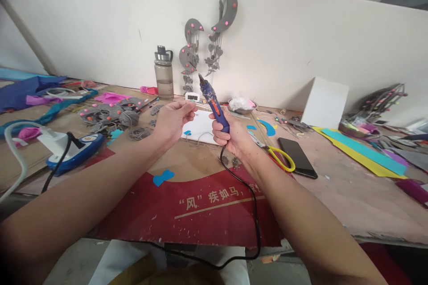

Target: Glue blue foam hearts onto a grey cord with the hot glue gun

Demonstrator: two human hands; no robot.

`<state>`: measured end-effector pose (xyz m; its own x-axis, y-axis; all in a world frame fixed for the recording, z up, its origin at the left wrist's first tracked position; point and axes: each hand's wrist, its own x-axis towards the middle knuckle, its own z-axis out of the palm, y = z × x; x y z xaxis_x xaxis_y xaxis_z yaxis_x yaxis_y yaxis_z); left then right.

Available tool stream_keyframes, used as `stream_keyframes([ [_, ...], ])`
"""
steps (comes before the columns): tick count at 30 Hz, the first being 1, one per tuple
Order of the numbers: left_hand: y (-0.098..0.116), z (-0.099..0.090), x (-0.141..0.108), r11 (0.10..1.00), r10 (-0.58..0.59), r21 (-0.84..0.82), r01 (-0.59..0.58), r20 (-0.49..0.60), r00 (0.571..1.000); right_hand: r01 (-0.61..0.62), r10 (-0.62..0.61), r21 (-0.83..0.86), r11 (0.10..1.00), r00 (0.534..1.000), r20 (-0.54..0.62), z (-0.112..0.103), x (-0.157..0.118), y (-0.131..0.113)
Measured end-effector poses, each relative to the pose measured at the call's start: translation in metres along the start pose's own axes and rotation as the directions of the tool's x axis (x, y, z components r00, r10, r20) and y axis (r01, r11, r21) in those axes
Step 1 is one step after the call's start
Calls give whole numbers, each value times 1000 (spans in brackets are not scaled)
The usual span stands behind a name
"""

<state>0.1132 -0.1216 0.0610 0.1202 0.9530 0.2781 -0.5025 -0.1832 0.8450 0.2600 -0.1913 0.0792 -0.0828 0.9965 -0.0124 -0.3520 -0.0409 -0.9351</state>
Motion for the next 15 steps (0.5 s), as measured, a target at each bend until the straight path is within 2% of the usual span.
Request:
stream_keyframes([
  [5,1,8,-6,998,62,-3,-62,79,995,-42,41,21,999,998,40,-4,2,0],
  [15,5,6,-5,986,155,50,-161,112,982,-115,117,-25,993,985,124,-12,4,1],
])
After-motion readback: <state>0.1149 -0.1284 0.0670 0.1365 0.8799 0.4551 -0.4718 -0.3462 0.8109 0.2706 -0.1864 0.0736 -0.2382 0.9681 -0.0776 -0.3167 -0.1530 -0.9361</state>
